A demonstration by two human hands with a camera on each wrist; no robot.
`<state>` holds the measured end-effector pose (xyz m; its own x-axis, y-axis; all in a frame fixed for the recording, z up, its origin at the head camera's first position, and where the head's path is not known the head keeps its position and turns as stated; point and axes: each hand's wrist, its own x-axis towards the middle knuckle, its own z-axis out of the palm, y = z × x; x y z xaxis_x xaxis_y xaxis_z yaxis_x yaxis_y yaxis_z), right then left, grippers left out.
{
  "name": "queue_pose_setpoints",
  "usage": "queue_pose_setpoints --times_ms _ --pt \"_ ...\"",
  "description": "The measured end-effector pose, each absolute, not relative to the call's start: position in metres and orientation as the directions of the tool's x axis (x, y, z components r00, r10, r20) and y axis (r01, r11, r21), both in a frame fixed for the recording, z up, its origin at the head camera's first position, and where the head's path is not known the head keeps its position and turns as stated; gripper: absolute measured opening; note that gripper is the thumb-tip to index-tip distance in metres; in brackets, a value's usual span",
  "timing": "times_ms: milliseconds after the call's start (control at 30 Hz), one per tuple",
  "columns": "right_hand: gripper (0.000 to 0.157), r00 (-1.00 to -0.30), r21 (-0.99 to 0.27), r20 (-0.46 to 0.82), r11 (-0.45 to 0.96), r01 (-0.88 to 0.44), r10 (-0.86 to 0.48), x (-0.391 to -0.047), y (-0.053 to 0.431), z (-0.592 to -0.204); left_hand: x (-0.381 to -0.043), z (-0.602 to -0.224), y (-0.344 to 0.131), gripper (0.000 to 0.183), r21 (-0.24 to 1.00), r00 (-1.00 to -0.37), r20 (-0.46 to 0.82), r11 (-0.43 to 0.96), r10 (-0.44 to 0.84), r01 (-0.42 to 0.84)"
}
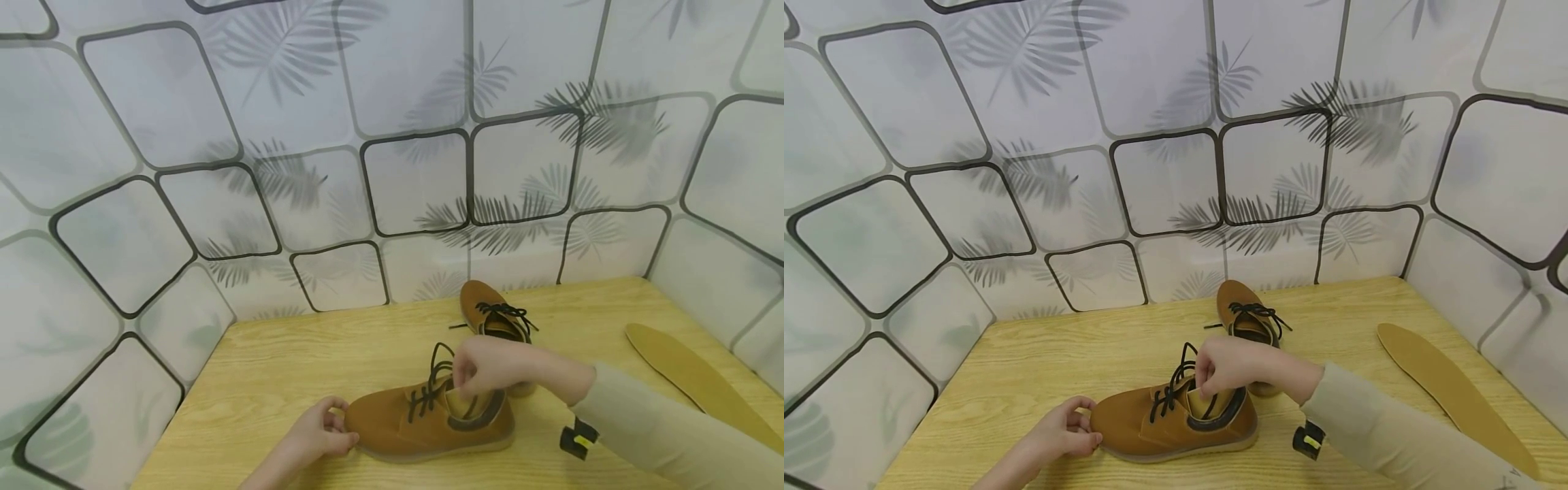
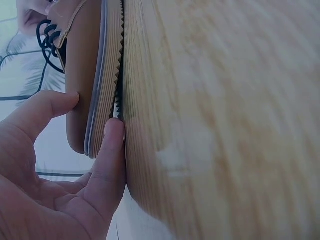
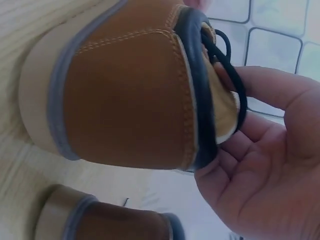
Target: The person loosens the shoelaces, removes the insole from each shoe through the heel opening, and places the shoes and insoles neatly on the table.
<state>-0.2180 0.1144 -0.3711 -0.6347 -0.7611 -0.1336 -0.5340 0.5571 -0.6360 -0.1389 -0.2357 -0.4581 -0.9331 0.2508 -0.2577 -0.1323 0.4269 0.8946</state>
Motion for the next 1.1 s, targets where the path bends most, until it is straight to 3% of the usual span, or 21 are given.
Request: queue_pose_setpoints --times_ms 233,433,567,867,1100 --pt "0.004 -0.684 -0.705 -0.098 0.536 -0.465 -0.723 -0.224 0.117 -0.380 -0.140 -0.461 -0.237 0.055 0.905 -0.929 -0.249 0.408 0.273 -0.122" --pt "0.009 -0.791 -0.794 -0.140 0.544 -0.270 -0.596 -0.227 0.119 -0.387 -0.140 -0.461 -0.235 0.054 0.899 -0.934 -0.252 0.418 0.254 -0.129" --pt "0.013 -0.804 -0.832 -0.152 0.513 -0.209 -0.574 -0.229 0.121 -0.388 -0.140 -0.460 -0.235 0.054 0.899 -0.934 -0.248 0.421 0.257 -0.123" --pt "0.009 -0.692 -0.702 0.017 0.484 -0.522 -0.722 -0.228 0.134 -0.385 -0.141 -0.461 -0.236 0.053 0.897 -0.934 -0.242 0.426 0.263 -0.113" --pt "0.006 -0.672 -0.586 0.076 0.512 -0.628 -0.737 -0.218 0.152 -0.380 -0.141 -0.461 -0.236 0.053 0.899 -0.932 -0.245 0.423 0.266 -0.116"
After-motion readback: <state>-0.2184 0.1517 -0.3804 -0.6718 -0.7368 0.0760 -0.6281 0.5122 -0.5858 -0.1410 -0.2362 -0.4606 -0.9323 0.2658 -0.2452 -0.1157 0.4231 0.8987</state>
